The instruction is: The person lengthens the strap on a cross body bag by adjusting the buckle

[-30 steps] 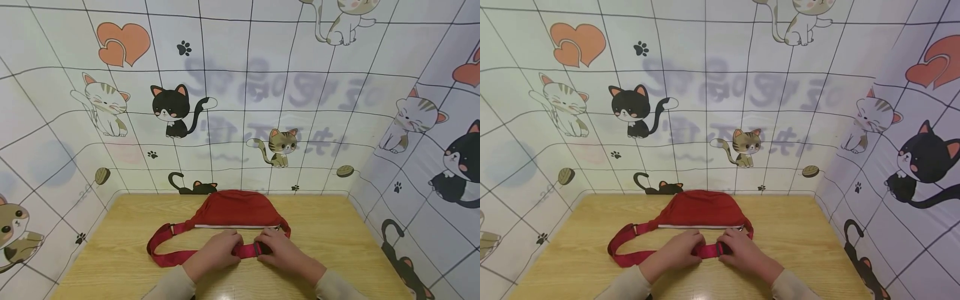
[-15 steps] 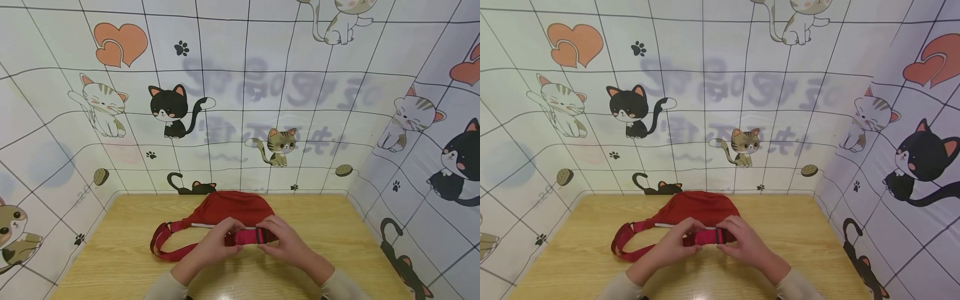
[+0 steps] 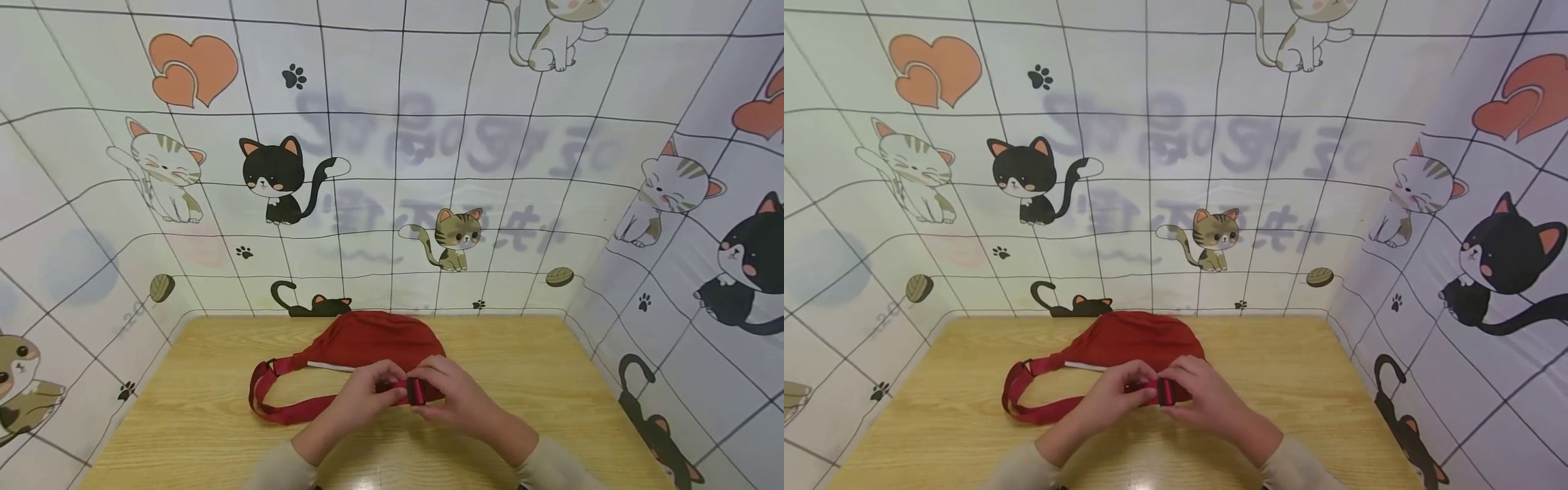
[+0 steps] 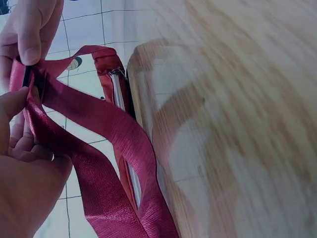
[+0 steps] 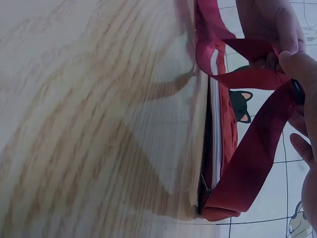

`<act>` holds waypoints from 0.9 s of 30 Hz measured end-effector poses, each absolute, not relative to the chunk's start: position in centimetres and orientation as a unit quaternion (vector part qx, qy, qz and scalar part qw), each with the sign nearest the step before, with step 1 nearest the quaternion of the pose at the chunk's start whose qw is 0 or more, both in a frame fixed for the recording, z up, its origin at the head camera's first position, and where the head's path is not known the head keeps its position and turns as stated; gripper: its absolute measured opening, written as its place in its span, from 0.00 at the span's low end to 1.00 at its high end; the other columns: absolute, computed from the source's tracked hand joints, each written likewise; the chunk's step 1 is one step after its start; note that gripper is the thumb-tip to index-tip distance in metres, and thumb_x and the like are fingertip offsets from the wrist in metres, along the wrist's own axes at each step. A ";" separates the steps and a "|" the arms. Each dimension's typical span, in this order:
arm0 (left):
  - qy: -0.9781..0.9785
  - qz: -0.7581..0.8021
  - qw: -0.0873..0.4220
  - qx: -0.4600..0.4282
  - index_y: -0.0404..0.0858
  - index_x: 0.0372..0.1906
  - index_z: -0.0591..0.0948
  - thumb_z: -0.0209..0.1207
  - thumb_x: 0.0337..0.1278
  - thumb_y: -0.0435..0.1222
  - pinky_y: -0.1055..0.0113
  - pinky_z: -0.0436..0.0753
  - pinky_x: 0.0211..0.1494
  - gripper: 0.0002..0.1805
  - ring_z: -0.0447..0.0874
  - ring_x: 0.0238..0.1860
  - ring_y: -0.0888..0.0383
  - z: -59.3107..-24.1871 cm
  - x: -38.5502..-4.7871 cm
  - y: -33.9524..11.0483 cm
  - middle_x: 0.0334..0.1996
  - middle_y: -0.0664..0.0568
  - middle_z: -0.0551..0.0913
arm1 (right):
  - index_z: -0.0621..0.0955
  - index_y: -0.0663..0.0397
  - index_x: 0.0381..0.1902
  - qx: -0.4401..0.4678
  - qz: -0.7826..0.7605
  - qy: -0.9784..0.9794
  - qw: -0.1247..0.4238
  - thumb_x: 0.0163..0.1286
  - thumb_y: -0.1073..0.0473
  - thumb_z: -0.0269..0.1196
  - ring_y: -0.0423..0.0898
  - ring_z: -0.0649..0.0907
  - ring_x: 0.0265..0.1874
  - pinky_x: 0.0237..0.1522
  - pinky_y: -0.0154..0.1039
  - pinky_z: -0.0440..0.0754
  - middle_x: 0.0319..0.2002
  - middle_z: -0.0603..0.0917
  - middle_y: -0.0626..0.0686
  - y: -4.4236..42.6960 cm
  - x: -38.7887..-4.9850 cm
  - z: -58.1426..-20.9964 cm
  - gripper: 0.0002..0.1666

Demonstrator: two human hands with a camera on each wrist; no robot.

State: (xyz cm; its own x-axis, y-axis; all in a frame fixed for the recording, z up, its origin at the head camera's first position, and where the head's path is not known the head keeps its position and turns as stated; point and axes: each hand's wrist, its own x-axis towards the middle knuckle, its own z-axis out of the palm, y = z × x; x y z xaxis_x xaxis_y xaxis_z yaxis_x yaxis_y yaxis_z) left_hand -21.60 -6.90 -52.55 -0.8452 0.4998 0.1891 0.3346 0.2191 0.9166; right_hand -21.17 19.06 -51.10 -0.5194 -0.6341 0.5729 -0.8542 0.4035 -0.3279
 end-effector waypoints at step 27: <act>0.784 0.533 0.127 0.292 0.50 0.51 0.89 0.65 0.80 0.36 0.69 0.81 0.40 0.06 0.81 0.35 0.63 -52.1 -21.8 -9.1 0.35 0.59 0.85 | 0.83 0.51 0.63 0.437 0.397 -0.797 0.130 0.58 0.68 0.86 0.44 0.84 0.52 0.44 0.47 0.92 0.55 0.83 0.47 18.4 -20.4 -51.2 0.37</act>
State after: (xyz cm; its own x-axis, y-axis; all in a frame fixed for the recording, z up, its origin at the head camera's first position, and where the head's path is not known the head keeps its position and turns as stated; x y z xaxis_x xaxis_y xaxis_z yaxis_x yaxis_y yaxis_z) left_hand -21.77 -9.11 -52.14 -0.7975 0.5926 0.1132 0.3226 0.2604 0.9100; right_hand -20.35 18.45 -51.21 -0.5842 -0.5933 0.5538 -0.7996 0.3036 -0.5182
